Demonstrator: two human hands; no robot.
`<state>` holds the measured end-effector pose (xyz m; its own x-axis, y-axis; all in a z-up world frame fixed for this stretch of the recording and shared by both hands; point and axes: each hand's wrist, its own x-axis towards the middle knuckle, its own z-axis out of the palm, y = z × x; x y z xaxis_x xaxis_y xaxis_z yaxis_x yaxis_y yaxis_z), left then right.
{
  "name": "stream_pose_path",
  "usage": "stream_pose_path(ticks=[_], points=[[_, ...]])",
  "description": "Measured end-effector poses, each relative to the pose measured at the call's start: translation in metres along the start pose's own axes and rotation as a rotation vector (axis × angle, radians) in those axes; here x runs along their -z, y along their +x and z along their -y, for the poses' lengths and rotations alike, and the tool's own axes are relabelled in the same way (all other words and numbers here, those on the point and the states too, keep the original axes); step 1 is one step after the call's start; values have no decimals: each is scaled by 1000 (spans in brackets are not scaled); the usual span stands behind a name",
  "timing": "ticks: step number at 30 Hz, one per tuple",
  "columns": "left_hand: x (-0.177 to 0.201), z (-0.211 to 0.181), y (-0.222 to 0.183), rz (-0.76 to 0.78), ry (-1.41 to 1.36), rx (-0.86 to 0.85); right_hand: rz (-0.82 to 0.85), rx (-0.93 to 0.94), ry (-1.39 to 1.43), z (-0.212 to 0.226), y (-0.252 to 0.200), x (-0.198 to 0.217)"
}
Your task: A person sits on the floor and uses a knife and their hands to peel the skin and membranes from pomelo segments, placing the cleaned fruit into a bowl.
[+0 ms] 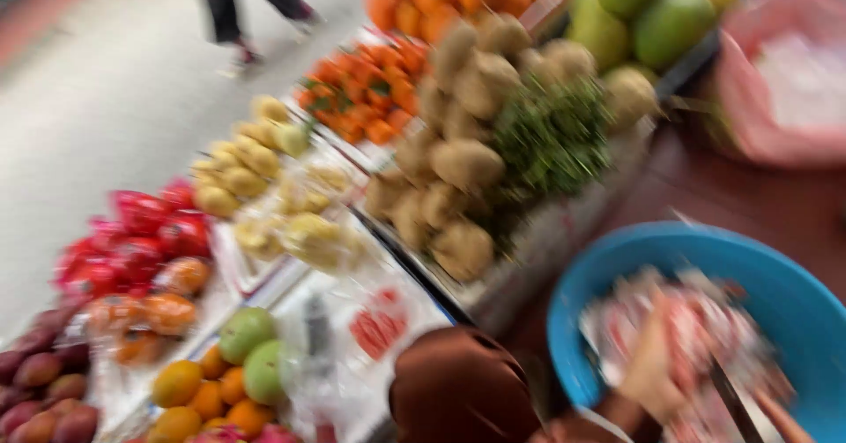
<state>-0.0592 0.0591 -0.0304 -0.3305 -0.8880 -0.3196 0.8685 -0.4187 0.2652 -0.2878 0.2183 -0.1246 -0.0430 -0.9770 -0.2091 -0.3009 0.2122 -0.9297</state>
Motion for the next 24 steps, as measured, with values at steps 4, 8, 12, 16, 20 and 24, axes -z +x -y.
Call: stream_pose_path(ticks=[4,8,12,16,20,24], points=[[-15,61,-56,-133,-75,182,-105,-205,-99,104,-90,8],[-19,50,-57,-36,-67,180,34,-211,-307,153,-92,1],[-23,50,-62,-31,-45,183,1,-153,-474,165,-92,-3],[-15,57,-61,-53,19,170,-51,-116,-463,171,-91,-4],[-14,58,-61,-86,65,192,-115,-61,-496,167,-92,-7],[-17,61,-65,-86,94,189,-107,-18,-526,164,-89,-6]])
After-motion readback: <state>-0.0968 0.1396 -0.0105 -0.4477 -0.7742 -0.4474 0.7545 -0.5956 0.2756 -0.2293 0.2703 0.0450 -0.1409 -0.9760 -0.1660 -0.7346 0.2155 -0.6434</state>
